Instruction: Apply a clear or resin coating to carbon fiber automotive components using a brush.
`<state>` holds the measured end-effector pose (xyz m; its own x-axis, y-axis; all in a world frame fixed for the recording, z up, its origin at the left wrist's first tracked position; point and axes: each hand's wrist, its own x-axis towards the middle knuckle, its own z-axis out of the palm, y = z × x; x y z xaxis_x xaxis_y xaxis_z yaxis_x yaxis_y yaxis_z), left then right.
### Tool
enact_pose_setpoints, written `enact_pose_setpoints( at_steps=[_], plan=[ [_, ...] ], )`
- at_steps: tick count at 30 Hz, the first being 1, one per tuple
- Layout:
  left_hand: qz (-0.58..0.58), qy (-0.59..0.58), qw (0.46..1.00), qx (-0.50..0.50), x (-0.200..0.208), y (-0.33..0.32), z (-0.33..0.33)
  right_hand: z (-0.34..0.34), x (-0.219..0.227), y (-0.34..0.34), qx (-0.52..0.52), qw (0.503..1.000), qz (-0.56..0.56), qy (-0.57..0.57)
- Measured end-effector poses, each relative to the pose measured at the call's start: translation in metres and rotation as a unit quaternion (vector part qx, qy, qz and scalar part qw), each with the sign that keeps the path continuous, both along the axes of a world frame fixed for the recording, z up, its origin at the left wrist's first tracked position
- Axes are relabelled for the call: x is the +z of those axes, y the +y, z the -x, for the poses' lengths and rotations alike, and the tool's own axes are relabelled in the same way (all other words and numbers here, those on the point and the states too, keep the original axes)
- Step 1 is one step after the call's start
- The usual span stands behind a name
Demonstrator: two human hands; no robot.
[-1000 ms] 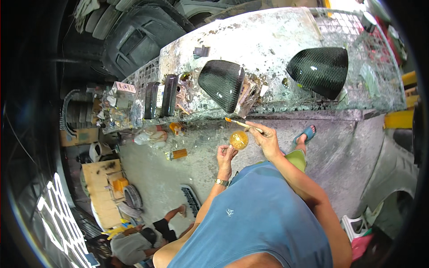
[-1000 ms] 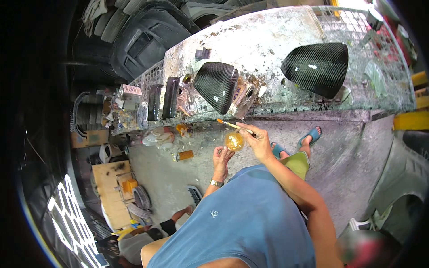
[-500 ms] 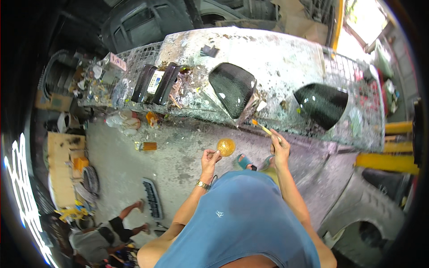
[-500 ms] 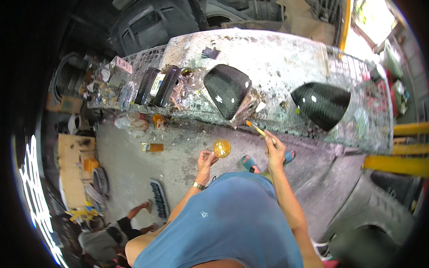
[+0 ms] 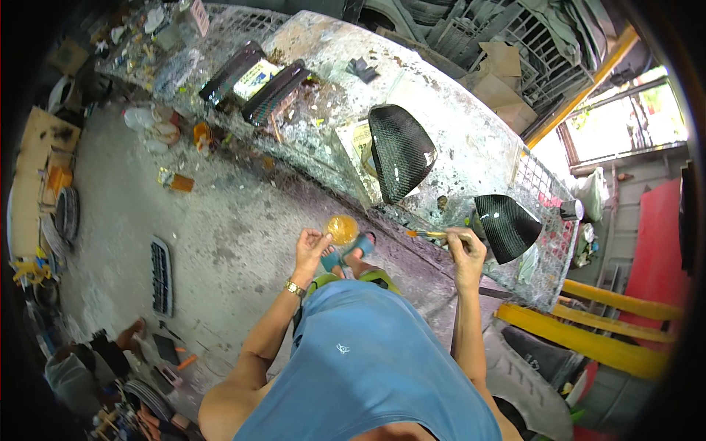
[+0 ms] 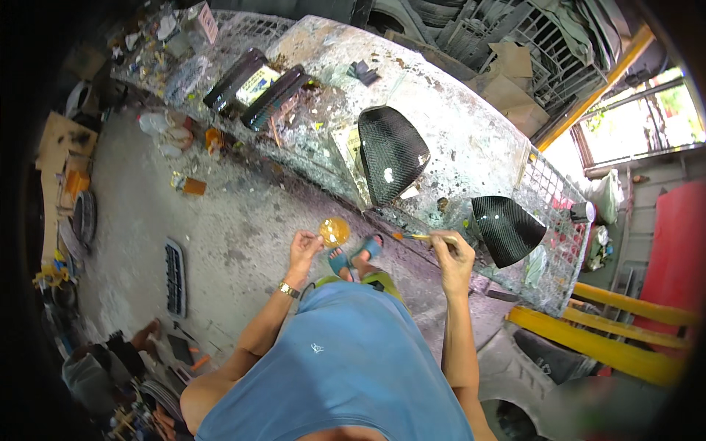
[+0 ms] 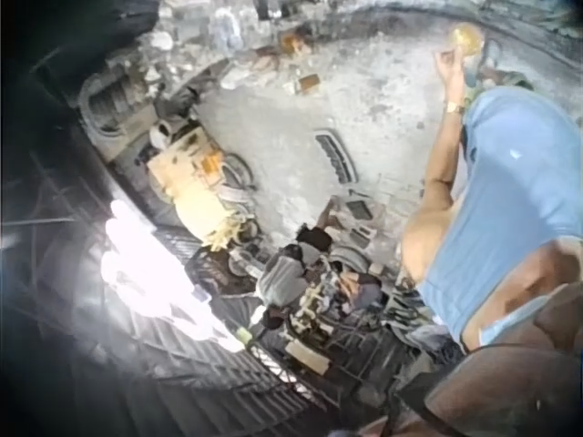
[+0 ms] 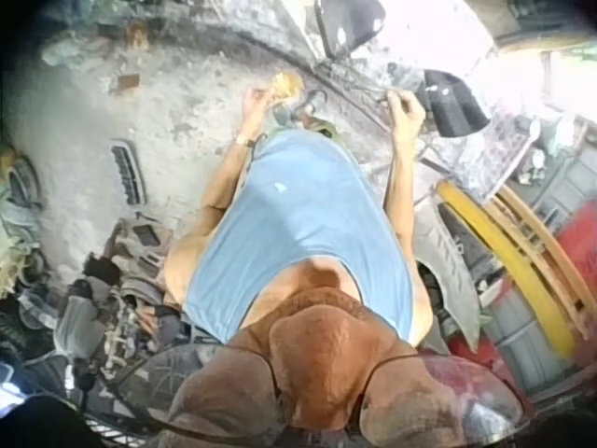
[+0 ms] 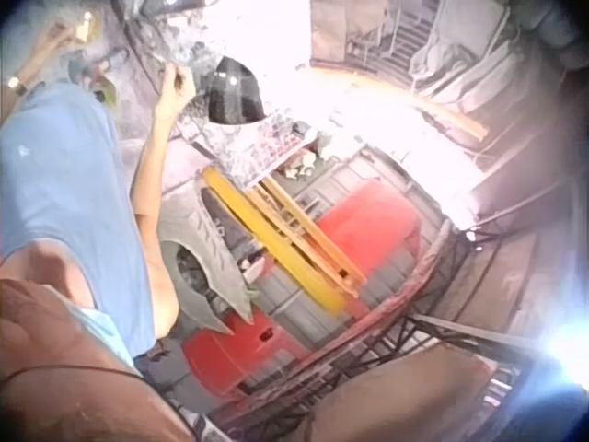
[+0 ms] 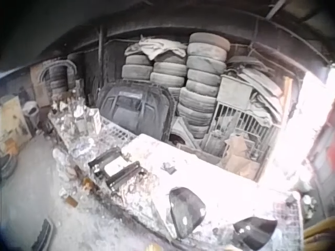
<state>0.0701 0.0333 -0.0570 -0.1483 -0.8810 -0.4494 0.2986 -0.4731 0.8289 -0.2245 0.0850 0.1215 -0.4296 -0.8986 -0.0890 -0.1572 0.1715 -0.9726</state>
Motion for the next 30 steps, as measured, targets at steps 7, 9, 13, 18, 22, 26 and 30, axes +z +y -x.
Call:
enact_pose_setpoints(
  at_steps=[7,9,13,18,22,26,30],
  plan=[
    [0.020,0.016,0.992,0.127,-0.001,0.000,0.004,-0.035,0.036,-0.108,0.356,0.893,-0.024,0.273],
    [0.021,0.014,0.989,0.143,0.000,0.003,0.004,-0.044,0.020,-0.133,0.396,0.861,-0.028,0.317],
    [0.024,0.006,0.984,0.176,-0.002,0.004,0.008,-0.067,0.020,-0.174,0.431,0.811,-0.064,0.390],
    [0.040,0.000,0.978,0.205,0.008,0.001,0.011,-0.075,0.015,-0.221,0.423,0.789,-0.010,0.445],
    [0.048,0.002,0.974,0.220,0.015,-0.008,0.015,-0.072,0.013,-0.264,0.402,0.791,0.004,0.460],
    [0.042,-0.002,0.972,0.233,0.026,-0.024,0.018,-0.067,0.028,-0.287,0.366,0.831,0.025,0.419],
    [0.050,-0.002,0.970,0.238,0.024,-0.047,0.013,-0.037,0.057,-0.280,0.324,0.905,0.103,0.255]
  ],
)
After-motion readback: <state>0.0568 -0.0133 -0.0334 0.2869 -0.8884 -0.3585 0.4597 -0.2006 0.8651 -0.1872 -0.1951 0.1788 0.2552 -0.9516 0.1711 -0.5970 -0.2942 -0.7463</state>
